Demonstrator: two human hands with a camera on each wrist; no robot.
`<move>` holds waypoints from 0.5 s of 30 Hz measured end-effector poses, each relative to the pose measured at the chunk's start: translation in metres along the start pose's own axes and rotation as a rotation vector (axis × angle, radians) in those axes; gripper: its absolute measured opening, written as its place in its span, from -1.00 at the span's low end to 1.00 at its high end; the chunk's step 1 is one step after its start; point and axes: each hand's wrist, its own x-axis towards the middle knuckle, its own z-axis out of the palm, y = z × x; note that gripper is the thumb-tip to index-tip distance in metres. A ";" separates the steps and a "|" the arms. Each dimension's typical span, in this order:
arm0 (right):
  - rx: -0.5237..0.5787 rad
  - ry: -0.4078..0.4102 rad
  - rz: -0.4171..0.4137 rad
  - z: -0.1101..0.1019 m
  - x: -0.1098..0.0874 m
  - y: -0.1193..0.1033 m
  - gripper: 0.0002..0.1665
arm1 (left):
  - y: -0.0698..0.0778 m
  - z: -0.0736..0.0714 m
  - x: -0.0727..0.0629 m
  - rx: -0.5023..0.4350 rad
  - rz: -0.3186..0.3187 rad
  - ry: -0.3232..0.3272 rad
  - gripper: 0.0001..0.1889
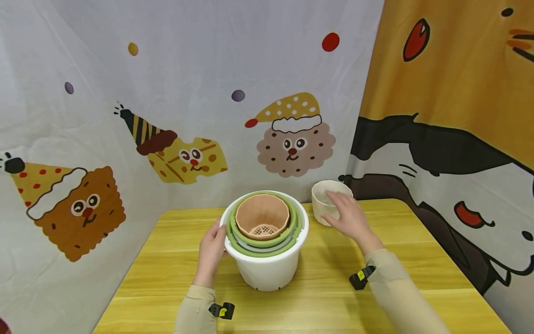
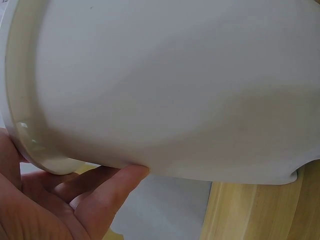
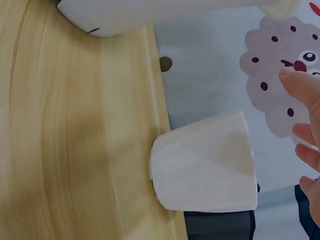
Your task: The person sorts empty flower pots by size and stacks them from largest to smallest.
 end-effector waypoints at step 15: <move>-0.080 -0.095 0.073 0.014 0.009 0.018 -0.15 | -0.002 0.000 0.001 0.003 0.000 0.001 -0.50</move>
